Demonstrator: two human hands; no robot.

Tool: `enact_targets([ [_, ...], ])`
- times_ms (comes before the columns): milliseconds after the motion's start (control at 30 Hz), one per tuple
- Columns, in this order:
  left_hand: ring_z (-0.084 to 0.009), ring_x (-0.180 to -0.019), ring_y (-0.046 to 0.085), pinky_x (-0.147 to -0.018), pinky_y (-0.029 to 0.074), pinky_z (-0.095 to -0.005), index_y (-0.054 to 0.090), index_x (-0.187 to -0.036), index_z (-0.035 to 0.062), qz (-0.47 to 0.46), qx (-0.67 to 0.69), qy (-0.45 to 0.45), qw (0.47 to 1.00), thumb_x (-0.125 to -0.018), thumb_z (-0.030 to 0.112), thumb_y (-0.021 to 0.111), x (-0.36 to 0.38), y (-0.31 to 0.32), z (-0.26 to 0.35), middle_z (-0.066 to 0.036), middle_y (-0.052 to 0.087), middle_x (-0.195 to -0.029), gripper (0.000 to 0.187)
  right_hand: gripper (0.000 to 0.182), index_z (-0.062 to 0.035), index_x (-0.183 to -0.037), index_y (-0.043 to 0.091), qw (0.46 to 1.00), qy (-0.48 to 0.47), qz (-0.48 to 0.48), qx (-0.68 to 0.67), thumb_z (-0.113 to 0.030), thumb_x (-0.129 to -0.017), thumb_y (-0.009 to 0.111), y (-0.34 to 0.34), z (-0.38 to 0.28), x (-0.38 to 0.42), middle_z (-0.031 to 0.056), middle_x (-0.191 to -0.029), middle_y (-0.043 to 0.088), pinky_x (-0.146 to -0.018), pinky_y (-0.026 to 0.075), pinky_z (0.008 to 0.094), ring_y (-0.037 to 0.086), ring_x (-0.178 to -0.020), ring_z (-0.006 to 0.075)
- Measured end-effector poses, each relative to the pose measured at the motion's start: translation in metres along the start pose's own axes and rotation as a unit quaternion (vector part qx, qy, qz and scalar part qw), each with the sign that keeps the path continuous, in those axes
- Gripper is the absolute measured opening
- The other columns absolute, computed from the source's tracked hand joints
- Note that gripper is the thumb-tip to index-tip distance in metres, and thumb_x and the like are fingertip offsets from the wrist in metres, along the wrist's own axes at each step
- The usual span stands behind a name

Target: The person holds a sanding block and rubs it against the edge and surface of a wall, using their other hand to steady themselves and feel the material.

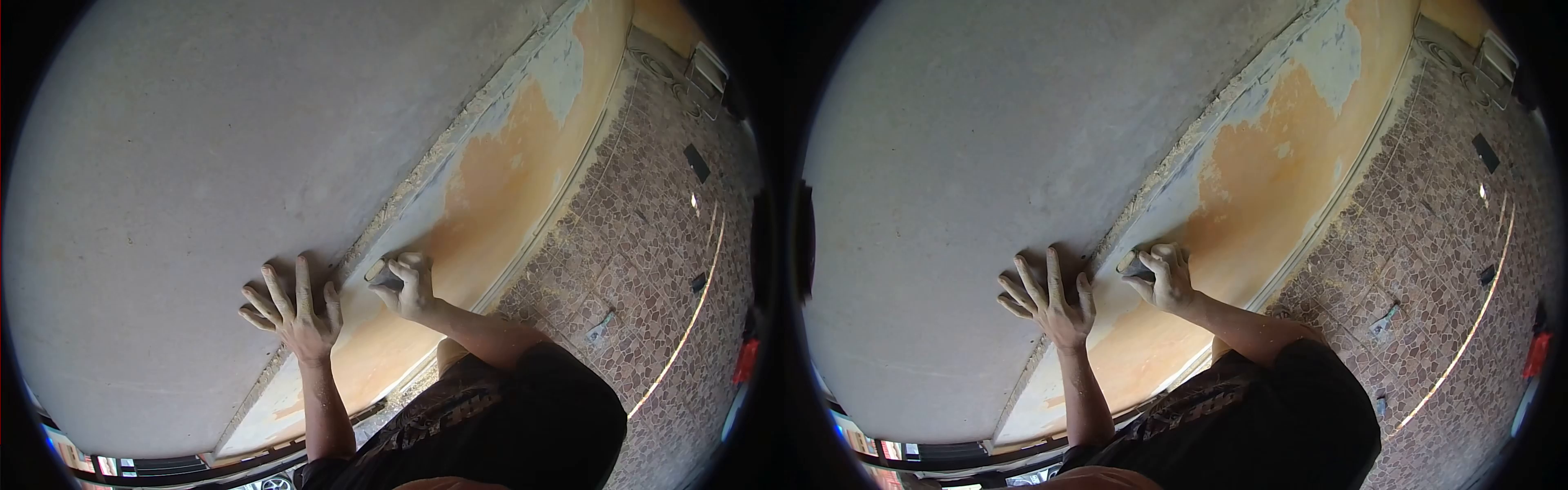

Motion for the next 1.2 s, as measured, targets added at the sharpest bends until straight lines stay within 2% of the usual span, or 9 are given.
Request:
enact_targets([
  [100,-0.0452,-0.154,-0.001,-0.119,-0.010,-0.0626,0.059,-0.142,0.0271,0.002,0.012,0.002,1.000,-0.091,0.048,0.063,-0.001,0.004,-0.004,-0.015,0.023,-0.166,0.056,0.058,-0.0052,-0.128,0.050,0.999,-0.016,0.020,0.045,-0.026,-0.084,0.082,-0.024,0.022,-0.047,0.0122,-0.112,0.056,-0.091,0.038,0.0434,0.054,-0.101,0.0277],
  [267,-0.0446,-0.154,0.002,-0.120,-0.009,-0.0605,0.061,-0.140,0.0303,0.003,0.013,-0.011,1.000,-0.090,0.047,0.066,-0.002,-0.001,-0.001,-0.012,0.024,-0.166,0.053,0.045,0.0035,-0.125,0.047,0.901,0.307,0.266,-0.152,-0.016,-0.092,0.072,-0.073,0.144,-0.097,0.0144,-0.112,0.053,-0.076,0.046,0.0334,0.055,-0.095,0.0252],
  [433,-0.0450,-0.154,0.003,-0.120,-0.009,-0.0609,0.060,-0.141,0.0283,0.009,0.016,-0.011,1.000,-0.089,0.046,0.066,-0.004,-0.001,0.000,-0.013,0.025,-0.166,0.055,0.056,-0.0051,-0.126,0.048,0.999,0.017,0.029,-0.037,-0.020,-0.084,0.082,-0.004,-0.015,-0.036,0.0122,-0.109,0.051,-0.087,0.041,0.0425,0.051,-0.099,0.0276],
  [567,-0.0458,-0.153,0.004,-0.119,-0.009,-0.0616,0.059,-0.143,0.0267,-0.002,0.029,-0.007,1.000,-0.089,0.045,0.065,0.003,0.001,-0.005,-0.014,0.026,-0.165,0.057,0.063,-0.0049,-0.128,0.052,0.996,-0.088,0.007,0.009,-0.034,-0.082,0.084,-0.009,-0.007,-0.042,0.0094,-0.106,0.053,-0.086,0.042,0.0419,0.053,-0.096,0.0264],
  [700,-0.0460,-0.153,0.005,-0.119,-0.009,-0.0618,0.059,-0.142,0.0262,0.016,0.029,0.000,0.999,-0.089,0.045,0.066,-0.001,-0.004,-0.002,-0.014,0.027,-0.165,0.057,0.057,0.0020,-0.130,0.046,0.894,0.319,0.245,-0.196,-0.017,-0.087,0.077,-0.047,0.123,-0.059,0.0143,-0.115,0.048,-0.088,0.043,0.0441,0.052,-0.097,0.0259],
  [933,-0.0436,-0.154,0.004,-0.120,-0.010,-0.0586,0.064,-0.137,0.0296,0.000,0.030,-0.017,0.999,-0.089,0.045,0.067,0.001,-0.003,-0.001,-0.011,0.029,-0.164,0.050,0.055,-0.0083,-0.123,0.055,0.996,-0.010,-0.062,-0.065,-0.026,-0.081,0.085,0.012,-0.031,-0.012,0.0074,-0.109,0.055,-0.090,0.039,0.0435,0.054,-0.098,0.0244],
  [1033,-0.0444,-0.154,0.005,-0.120,-0.009,-0.0599,0.062,-0.139,0.0277,0.015,0.034,-0.006,0.999,-0.089,0.044,0.067,0.001,-0.002,-0.003,-0.013,0.028,-0.165,0.053,0.051,-0.0040,-0.125,0.052,1.000,-0.005,0.017,-0.001,-0.022,-0.087,0.080,-0.021,0.002,-0.052,0.0098,-0.110,0.055,-0.086,0.042,0.0413,0.054,-0.097,0.0230],
  [1100,-0.0452,-0.153,0.006,-0.119,-0.008,-0.0614,0.060,-0.141,0.0259,0.017,0.032,0.002,0.999,-0.089,0.044,0.067,0.001,-0.003,-0.003,-0.014,0.028,-0.165,0.056,0.046,0.0014,-0.128,0.047,0.950,0.239,0.183,-0.084,-0.014,-0.093,0.072,-0.043,0.103,-0.055,0.0130,-0.111,0.055,-0.081,0.046,0.0364,0.054,-0.095,0.0214],
  [1200,-0.0448,-0.153,0.007,-0.120,-0.007,-0.0612,0.060,-0.141,0.0258,0.023,0.021,0.003,1.000,-0.090,0.046,0.066,-0.003,-0.007,0.005,-0.013,0.029,-0.164,0.055,0.047,0.0050,-0.132,0.039,0.901,0.335,0.263,-0.085,-0.006,-0.095,0.065,-0.069,0.149,-0.064,0.0156,-0.113,0.051,-0.078,0.048,0.0313,0.055,-0.092,0.0207],
])
Point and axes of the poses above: each hand's wrist, its own x-axis away from the middle knuckle, its own y-axis out of the palm, z = x × y, the point moved 10 cm from there along -x, towards the middle knuckle
